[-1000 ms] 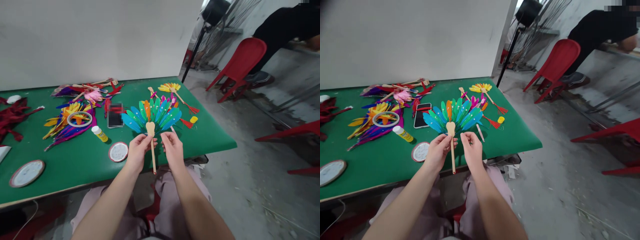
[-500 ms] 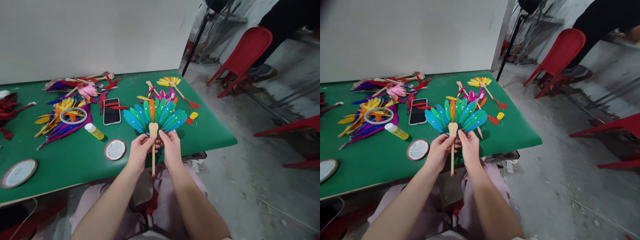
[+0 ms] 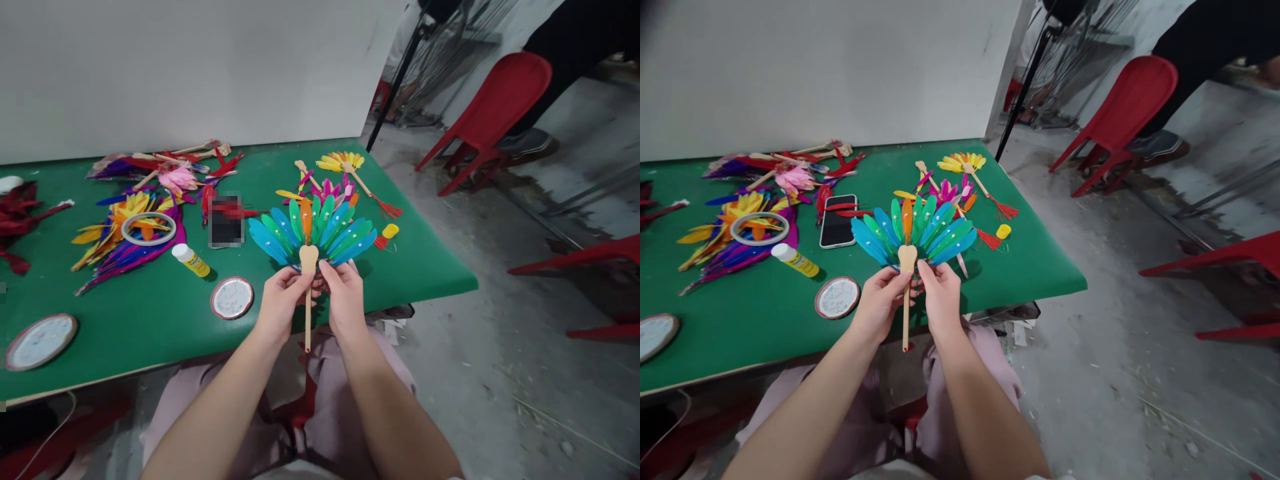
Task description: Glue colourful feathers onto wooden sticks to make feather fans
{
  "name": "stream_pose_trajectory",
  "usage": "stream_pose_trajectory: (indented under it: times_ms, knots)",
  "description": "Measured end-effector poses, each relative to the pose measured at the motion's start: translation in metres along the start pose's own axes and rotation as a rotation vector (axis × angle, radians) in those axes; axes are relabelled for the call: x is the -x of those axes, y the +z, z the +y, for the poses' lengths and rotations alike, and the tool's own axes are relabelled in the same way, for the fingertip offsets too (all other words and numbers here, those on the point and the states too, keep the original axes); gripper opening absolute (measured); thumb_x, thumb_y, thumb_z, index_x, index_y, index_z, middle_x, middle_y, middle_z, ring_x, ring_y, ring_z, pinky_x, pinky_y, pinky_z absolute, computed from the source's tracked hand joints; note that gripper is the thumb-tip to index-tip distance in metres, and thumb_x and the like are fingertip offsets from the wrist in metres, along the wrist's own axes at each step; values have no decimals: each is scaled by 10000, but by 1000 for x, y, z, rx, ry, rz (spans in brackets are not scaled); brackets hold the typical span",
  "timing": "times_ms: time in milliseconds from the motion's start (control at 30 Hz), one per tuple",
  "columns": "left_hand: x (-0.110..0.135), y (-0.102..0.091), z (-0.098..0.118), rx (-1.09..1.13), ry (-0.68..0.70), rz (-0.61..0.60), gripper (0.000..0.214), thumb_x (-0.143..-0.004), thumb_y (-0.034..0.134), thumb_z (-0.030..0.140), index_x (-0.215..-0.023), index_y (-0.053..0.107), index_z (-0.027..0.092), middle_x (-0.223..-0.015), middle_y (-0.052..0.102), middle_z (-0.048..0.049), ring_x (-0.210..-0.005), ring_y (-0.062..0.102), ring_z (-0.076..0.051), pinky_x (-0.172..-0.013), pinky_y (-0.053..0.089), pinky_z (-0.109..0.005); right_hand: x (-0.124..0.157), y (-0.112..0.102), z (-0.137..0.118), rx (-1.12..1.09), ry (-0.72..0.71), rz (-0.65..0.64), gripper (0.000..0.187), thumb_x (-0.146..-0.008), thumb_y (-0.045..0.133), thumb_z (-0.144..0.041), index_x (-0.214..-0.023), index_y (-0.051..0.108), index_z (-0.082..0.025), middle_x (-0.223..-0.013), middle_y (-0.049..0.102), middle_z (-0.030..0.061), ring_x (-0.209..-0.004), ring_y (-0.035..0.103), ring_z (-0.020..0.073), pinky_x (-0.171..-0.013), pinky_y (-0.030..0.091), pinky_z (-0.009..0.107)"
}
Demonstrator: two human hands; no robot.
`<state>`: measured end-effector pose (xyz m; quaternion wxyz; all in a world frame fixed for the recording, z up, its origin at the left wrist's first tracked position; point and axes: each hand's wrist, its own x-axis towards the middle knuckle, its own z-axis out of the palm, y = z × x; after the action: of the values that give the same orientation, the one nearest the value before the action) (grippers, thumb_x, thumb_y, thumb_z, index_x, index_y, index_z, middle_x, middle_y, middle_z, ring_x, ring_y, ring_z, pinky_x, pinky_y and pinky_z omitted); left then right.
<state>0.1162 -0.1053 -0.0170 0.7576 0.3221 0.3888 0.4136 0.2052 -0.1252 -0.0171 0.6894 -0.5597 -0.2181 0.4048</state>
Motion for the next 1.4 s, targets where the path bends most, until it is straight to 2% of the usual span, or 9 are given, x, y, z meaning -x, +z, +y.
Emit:
stream_pose_trajectory:
  times_ms: [233, 367, 433, 500, 700, 933, 1133, 1267, 1400]
  knots:
    - [1, 3, 1, 31, 23, 42, 310, -567, 768, 351, -733, 620, 135, -633, 647, -5, -507, 595, -99, -456, 465, -188, 0, -1, 0, 44, 24, -71, 243, -685, 630, -412, -713, 569, -178, -587, 578, -36, -475, 524, 79, -419, 443, 198]
    - [-1, 2, 4, 88, 78, 112, 310, -548, 779, 343, -699, 605, 135, -602, 634, 6, -550, 611, -106, -479, 452, -174, 3, -3, 2, 131, 39, -138, 289, -693, 615, -450, -800, 583, -184, -619, 584, -37, -483, 508, 75, -372, 386, 169]
    - [-4, 0, 7, 115, 107, 150, 308, -544, 783, 337, -682, 597, 133, -601, 632, 9, -573, 617, -104, -503, 452, -173, 7, -4, 3, 197, 45, -183, 287, -689, 625, -445, -783, 594, -175, -605, 580, -35, -448, 474, 68, -337, 336, 164]
    - [-6, -2, 10, 136, 135, 178, 307, -540, 786, 329, -674, 595, 130, -610, 632, 8, -609, 624, -107, -539, 459, -180, 12, -5, 4, 266, 47, -229, 274, -682, 639, -431, -721, 600, -163, -565, 571, -32, -430, 464, 67, -349, 338, 171]
    - [-16, 2, 11, 175, 189, 219, 304, -533, 786, 327, -651, 586, 129, -626, 607, 22, -654, 614, -91, -588, 437, -178, 26, -11, 1, 418, 43, -266, 241, -680, 644, -402, -705, 602, -167, -584, 645, 20, -475, 567, 132, -382, 384, 214]
    - [-23, 11, 4, 169, 174, 181, 296, -531, 781, 330, -622, 586, 126, -613, 593, 15, -650, 612, -102, -591, 433, -187, 28, -21, 7, 565, -26, -233, 175, -682, 649, -358, -751, 626, -199, -530, 619, -18, -368, 482, 105, -383, 362, 226]
    - [-25, 7, 3, 153, 165, 128, 257, -577, 759, 333, -654, 614, 136, -637, 636, 7, -679, 614, -96, -621, 435, -187, 34, -23, 6, 625, -44, -234, 226, -744, 591, -401, -796, 659, -192, -557, 662, 12, -483, 594, 157, -447, 440, 244]
    - [-19, 7, 3, 136, 112, 69, 301, -605, 741, 366, -777, 664, 130, -784, 699, -63, -726, 623, -123, -632, 457, -212, 36, -24, 3, 665, -88, -214, 256, -777, 563, -415, -831, 668, -187, -608, 690, 27, -552, 632, 167, -513, 467, 248]
    - [-12, 6, 1, 120, 74, 29, 413, -675, 659, 468, -885, 679, 112, -896, 703, -123, -756, 631, -149, -608, 457, -222, 33, -30, -3, 711, -164, -145, 292, -783, 547, -436, -843, 671, -178, -638, 698, 44, -595, 650, 186, -537, 484, 264]
